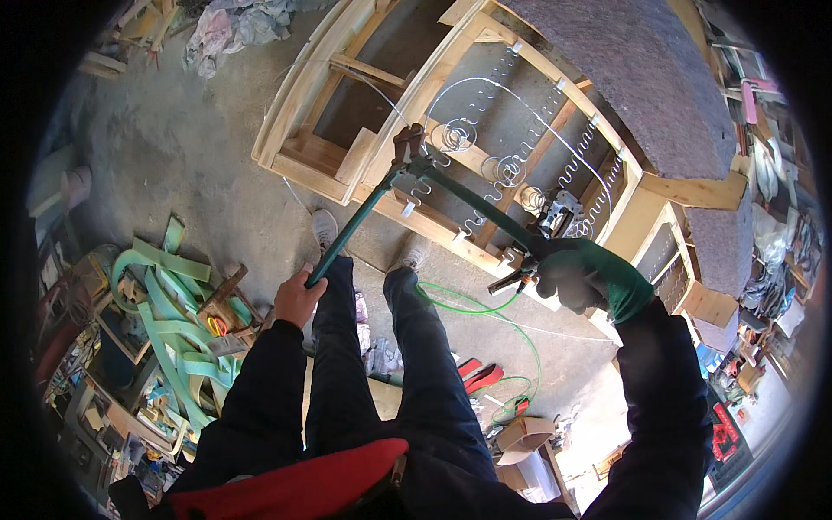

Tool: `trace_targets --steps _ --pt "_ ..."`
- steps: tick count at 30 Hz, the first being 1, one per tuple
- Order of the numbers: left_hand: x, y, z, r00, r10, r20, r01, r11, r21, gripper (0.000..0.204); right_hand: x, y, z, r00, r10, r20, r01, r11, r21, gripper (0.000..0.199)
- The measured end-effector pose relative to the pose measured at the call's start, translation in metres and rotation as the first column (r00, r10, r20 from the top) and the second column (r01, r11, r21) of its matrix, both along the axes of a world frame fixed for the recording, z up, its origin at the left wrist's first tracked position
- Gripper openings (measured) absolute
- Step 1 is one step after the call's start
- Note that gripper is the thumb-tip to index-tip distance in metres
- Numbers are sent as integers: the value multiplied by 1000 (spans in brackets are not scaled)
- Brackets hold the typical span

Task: The person uses a pneumatic staple gun to attach metal springs to a wooden frame. They repeatedly position the springs and fire staples to secure them in place.

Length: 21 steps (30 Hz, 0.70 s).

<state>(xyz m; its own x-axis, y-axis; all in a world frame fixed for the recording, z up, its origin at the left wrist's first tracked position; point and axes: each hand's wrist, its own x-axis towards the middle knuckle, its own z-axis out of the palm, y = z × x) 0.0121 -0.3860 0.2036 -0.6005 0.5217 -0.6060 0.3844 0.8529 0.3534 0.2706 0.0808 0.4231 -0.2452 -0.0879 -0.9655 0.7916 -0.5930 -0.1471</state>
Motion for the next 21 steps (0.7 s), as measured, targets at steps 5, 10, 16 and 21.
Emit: trace_targets --steps 5,10,16,21 --pt "-26 10 -29 998 -11 59 11 1000 -1 46 -23 13 -14 999 -48 0 48 999 22 29" --pt "-44 -6 -24 621 163 767 -224 974 -26 45 -34 25 -11 993 -105 47 105 994 -5 32" --pt "-6 -11 20 276 250 928 -424 898 -116 40 -51 -29 -18 993 -118 26 119 992 -35 38" --pt "24 8 51 215 341 915 -587 794 -158 39 -39 -118 -23 927 -375 22 374 927 10 42"
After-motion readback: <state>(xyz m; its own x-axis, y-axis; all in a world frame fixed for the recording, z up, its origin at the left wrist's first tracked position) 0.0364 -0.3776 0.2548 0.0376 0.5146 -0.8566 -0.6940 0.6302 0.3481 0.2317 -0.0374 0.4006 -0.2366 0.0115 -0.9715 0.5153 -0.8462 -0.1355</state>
